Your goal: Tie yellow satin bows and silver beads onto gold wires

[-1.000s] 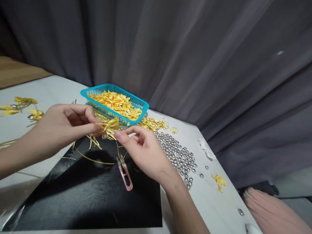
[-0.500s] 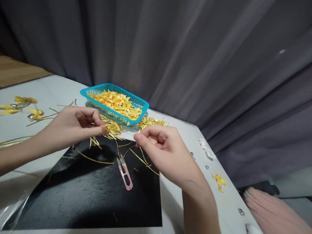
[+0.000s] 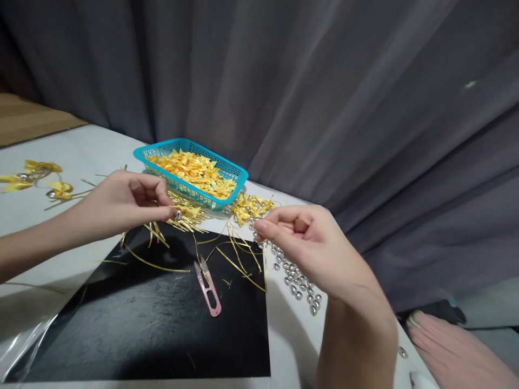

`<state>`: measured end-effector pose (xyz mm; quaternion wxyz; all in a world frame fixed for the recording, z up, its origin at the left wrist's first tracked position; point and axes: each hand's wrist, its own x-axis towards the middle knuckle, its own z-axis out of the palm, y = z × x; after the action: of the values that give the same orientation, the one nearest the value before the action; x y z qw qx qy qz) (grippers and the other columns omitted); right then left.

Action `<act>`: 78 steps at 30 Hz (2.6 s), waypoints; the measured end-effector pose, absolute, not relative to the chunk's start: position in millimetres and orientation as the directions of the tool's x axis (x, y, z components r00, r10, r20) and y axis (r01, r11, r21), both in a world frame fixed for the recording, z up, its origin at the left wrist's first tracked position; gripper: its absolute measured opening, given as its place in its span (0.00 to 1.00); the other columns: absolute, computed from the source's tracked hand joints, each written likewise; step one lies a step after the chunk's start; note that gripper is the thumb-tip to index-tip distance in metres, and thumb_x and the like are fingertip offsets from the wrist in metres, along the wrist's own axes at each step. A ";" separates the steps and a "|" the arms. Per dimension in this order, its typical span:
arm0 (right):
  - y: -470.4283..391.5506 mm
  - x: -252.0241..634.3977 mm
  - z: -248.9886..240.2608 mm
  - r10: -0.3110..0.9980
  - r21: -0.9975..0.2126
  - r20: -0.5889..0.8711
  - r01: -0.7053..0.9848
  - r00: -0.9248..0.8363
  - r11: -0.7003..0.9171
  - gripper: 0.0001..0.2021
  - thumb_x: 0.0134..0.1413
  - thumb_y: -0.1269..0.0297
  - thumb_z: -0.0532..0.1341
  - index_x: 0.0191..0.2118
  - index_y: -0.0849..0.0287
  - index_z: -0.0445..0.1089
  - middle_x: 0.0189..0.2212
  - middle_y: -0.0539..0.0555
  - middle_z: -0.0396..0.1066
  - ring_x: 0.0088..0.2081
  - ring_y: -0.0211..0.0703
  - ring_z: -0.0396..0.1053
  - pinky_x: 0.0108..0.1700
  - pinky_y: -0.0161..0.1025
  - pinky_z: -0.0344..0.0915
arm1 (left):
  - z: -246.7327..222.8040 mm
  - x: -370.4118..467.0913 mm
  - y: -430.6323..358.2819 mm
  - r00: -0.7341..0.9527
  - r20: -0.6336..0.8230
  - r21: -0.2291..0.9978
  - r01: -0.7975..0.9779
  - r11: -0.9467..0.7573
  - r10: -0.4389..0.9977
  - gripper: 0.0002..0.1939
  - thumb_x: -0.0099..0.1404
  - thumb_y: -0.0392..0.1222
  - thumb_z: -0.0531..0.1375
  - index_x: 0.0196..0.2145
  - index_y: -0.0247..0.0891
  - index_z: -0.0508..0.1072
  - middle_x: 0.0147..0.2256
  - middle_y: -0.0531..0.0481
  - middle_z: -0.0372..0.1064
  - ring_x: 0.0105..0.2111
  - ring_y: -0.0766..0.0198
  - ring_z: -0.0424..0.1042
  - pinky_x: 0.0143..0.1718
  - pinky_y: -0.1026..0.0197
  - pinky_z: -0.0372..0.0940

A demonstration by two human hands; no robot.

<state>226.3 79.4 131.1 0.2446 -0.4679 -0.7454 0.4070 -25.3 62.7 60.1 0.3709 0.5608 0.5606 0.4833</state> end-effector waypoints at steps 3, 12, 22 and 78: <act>81.4 228.3 131.1 0.895 -0.830 -0.025 0.508 -0.445 0.229 0.16 0.41 0.52 0.70 0.20 0.61 0.73 0.12 0.44 0.47 0.16 0.27 0.40 0.16 0.33 0.33 | 57.3 -26.4 65.3 -0.063 0.109 0.966 0.241 -0.090 0.992 0.07 0.41 0.39 0.64 0.14 0.39 0.67 0.16 0.55 0.71 0.19 0.68 0.68 0.21 0.69 0.61; 82.4 195.0 100.3 0.840 -0.802 -0.100 0.543 -0.533 0.249 0.09 0.56 0.63 0.61 0.41 0.59 0.71 0.14 0.39 0.43 0.17 0.29 0.41 0.17 0.30 0.39 | 54.6 -27.7 62.2 0.081 -0.031 0.997 -0.074 0.037 0.996 0.08 0.48 0.37 0.63 0.16 0.41 0.67 0.19 0.56 0.70 0.22 0.69 0.69 0.24 0.69 0.64; 53.8 180.5 104.8 0.562 -0.597 -0.225 0.569 -0.796 0.566 0.14 0.64 0.65 0.52 0.30 0.59 0.70 0.23 0.51 0.70 0.24 0.35 0.63 0.28 0.33 0.57 | 56.0 -26.7 61.6 -0.054 -0.037 0.975 -0.219 0.024 0.998 0.10 0.49 0.34 0.64 0.15 0.39 0.68 0.19 0.57 0.65 0.23 0.73 0.66 0.26 0.74 0.63; 77.9 182.3 89.3 0.734 -0.898 -0.235 0.432 -0.638 0.088 0.20 0.48 0.54 0.68 0.20 0.61 0.62 0.16 0.42 0.49 0.19 0.27 0.44 0.20 0.32 0.40 | 61.9 -21.7 46.1 0.246 0.046 0.996 -0.080 -0.027 0.968 0.06 0.60 0.44 0.63 0.29 0.42 0.80 0.27 0.54 0.78 0.27 0.71 0.73 0.27 0.73 0.65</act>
<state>182.3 77.9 89.3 0.1390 -0.4023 -0.7243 0.5424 -21.7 46.1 61.9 0.5678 0.5482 0.4049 0.4617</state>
